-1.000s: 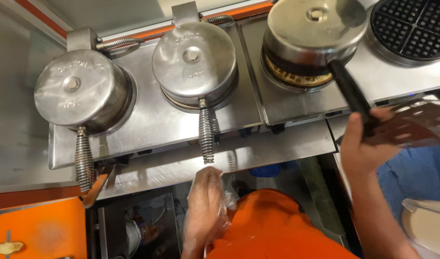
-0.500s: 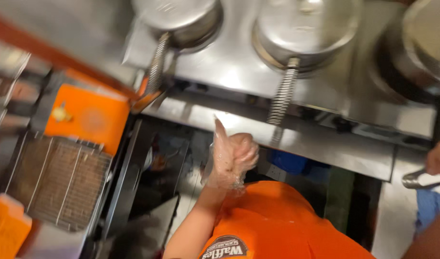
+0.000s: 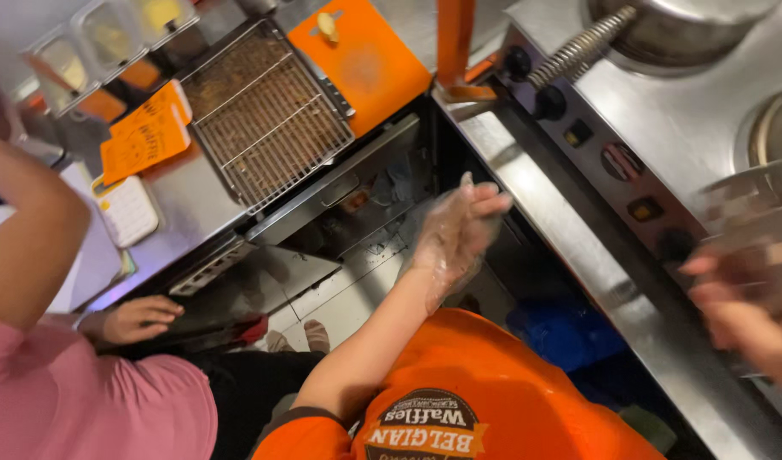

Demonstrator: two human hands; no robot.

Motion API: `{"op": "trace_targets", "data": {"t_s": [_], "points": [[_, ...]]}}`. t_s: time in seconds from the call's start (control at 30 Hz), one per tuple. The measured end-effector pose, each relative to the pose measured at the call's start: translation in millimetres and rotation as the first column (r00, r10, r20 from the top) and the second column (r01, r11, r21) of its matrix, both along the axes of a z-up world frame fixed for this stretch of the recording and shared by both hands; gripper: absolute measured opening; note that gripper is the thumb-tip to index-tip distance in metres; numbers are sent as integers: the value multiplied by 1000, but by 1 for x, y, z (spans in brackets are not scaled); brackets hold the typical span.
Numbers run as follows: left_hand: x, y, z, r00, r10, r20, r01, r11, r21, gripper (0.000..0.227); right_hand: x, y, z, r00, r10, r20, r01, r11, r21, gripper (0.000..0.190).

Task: The person pours batter into a waffle iron, closes it, and later uses tongs and a spatula to remove the cooked waffle, placing it on a cooling rack to apply chocolate spread before folding it into a paper sleeve.

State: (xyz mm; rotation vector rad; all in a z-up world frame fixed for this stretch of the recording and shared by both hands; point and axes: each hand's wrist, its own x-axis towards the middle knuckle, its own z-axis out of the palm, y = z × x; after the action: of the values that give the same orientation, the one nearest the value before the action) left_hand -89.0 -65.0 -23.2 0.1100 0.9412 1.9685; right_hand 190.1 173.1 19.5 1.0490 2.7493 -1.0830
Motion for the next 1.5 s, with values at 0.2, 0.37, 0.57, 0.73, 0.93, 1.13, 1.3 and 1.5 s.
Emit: {"op": "trace_targets", "data": {"t_s": [0.2,0.37,0.57,0.73,0.93,1.13,1.3,1.5], "points": [[-8,-27,-9,943,318,98,-322,946,26,35,-52,-31,-2,962,272,29,-266,954,-137,25],[-24,-38,-22,871,488,-58,-489,872,-11,49,-62,-31,-16,846,341,409,-365,931,-20,35],[-13,-38,-38,817,434,-380,-525,832,-178,24,-64,-16,-57,729,538,423,-641,754,145,38],[-18,-56,-50,809,541,-230,-550,834,28,21,-66,-2,-70,739,589,327,-659,734,166,44],[0,-102,-41,829,547,-115,-553,833,-25,16,-73,13,-82,710,486,509,-675,676,296,53],[13,-111,-40,836,546,-54,-548,836,-36,26,-76,21,-95,591,706,390,-806,497,321,56],[29,-101,-29,803,576,-154,-581,814,13,22,-78,-30,-54,675,546,497,-631,776,5,51],[41,-68,-18,823,433,-366,-452,891,39,20,-74,-46,-30,771,470,430,-487,870,-79,63]]}}
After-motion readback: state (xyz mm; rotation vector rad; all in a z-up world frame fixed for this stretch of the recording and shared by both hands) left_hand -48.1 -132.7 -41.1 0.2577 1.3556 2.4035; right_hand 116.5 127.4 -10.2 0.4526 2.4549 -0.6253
